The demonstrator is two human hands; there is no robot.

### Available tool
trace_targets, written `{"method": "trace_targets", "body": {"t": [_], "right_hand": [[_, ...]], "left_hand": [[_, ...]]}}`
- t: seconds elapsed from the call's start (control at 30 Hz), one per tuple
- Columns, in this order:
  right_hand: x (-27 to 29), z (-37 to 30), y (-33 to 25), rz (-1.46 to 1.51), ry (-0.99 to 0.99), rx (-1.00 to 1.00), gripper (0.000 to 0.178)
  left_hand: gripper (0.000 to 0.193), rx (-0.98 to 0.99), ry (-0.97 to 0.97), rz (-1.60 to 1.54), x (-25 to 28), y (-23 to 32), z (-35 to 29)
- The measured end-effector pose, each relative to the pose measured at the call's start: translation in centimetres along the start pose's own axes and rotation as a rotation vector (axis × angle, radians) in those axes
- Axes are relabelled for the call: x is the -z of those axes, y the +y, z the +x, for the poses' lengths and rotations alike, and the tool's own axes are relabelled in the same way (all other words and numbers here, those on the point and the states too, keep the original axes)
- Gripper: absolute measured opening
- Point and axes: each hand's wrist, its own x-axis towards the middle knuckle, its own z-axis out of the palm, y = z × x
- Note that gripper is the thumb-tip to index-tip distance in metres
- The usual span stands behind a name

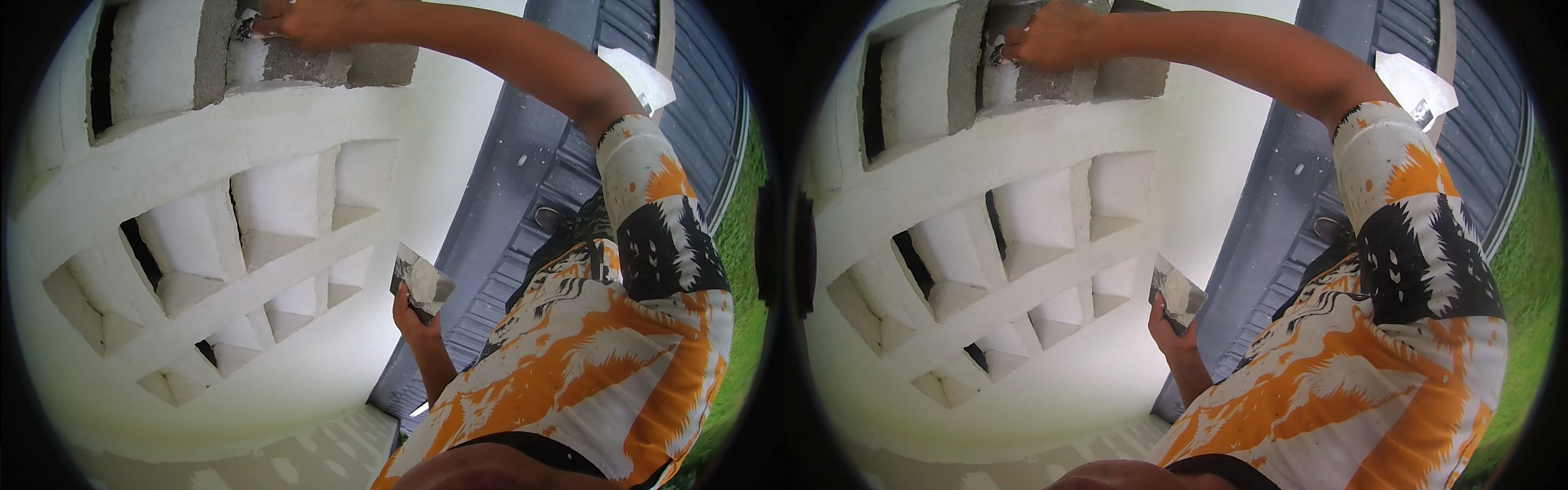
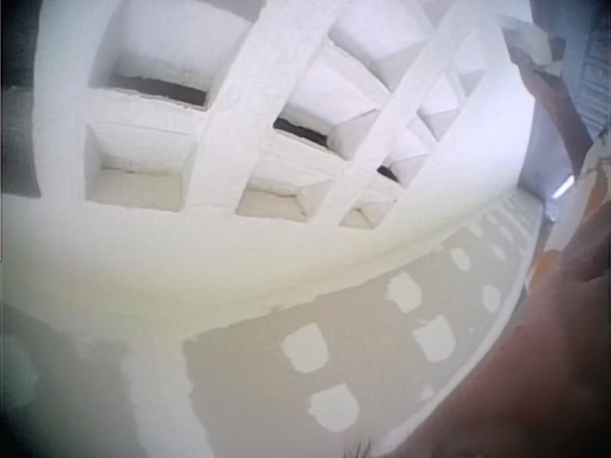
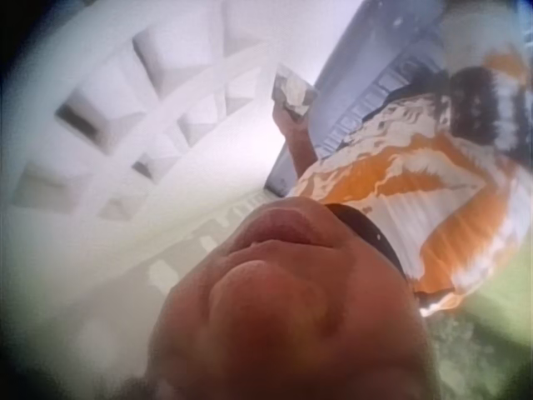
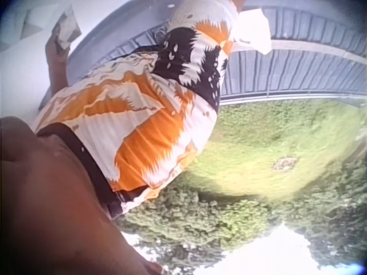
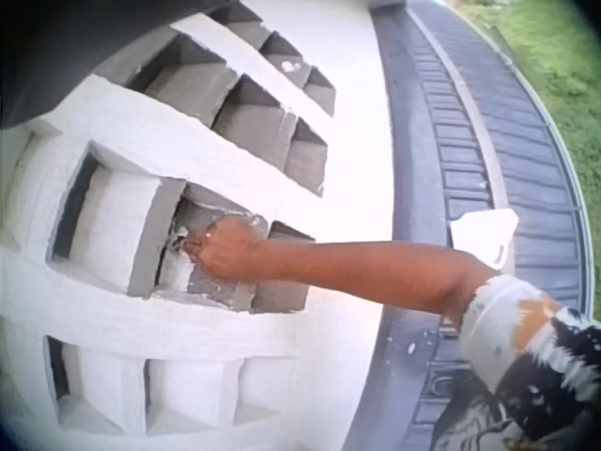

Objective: The person applies white plaster to a geometrically patterned ceiling using a putty knife and a hawk. They repeatedly scoop plaster from the hawk and spread it into the recessed sections of the ceiling, smoothing the surface.

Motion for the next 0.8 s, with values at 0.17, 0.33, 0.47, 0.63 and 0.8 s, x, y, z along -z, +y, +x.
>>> {"method": "trace_targets", "body": {"t": [0.17,0.33,0.47,0.63,0.8], "right_hand": [[2.3,-0.3,0.3,0.042,0.117,0.105,0.019],[3.0,-0.1,1.0,-0.06,-0.13,0.22,0.017],[4.7,0.3,-0.7,-0.04,-0.098,0.17,0.024],[2.0,0.9,-1.9,-0.115,-0.203,0.295,0.037],[8.1,0.0,-3.8,0.07,-0.36,0.169,0.024]], "left_hand": [[0.036,-0.015,0.011,-0.015,-0.3,0.1,0.1],[0.036,-0.04,-0.088,-0.097,-0.3,0.1,0.5],[0.037,-0.053,-0.185,-0.22,-1.3,-0.1,-0.2],[0.035,-0.048,-0.244,-0.292,-3.3,0.7,0.6],[0.036,-0.12,-0.209,-0.398,-4.6,1.1,-1.9]]}}
